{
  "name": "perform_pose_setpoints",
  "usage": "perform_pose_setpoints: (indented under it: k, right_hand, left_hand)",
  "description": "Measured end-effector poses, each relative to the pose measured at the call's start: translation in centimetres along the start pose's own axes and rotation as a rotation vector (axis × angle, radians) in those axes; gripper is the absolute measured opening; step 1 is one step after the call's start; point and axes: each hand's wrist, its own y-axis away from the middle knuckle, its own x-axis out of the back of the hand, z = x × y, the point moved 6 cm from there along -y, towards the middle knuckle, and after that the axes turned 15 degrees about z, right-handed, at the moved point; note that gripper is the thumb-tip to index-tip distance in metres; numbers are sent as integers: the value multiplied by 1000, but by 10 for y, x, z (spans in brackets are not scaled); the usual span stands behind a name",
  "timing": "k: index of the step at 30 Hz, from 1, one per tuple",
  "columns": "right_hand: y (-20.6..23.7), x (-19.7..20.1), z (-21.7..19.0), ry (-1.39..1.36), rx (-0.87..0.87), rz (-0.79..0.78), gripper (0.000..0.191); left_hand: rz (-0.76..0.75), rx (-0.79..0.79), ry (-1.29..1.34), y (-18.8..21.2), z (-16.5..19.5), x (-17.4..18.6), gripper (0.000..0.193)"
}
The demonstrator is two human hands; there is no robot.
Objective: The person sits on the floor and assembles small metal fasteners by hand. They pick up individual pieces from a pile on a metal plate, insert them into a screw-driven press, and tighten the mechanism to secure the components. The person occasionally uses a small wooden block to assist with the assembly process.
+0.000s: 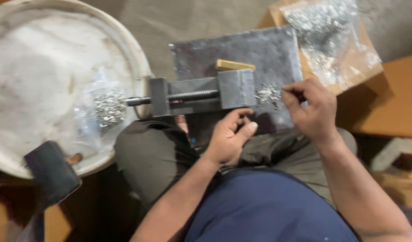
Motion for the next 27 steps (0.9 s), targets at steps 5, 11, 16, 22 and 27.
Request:
perform_pose_setpoints:
  k: [5,11,16,22,27]
  right_hand:
    - [15,14,46,97,-114,-52,15]
    - [26,12,44,146,-15,-114,14]
    - [21,6,33,223,76,-154,11]
    - [22,6,7,126,43,-110,8]
    - [37,-1,-31,25,212,-61,10]
  left_hand:
    - [-42,-99,-54,3,5,-3,28]
    - [-24,-96,-184,3,12,-3,26]
    - [-32,-199,-246,2,21,-4,27]
    - [-24,-246,-341,4,33,-8,27]
    - [-47,-265,-388,6,37,-10,26]
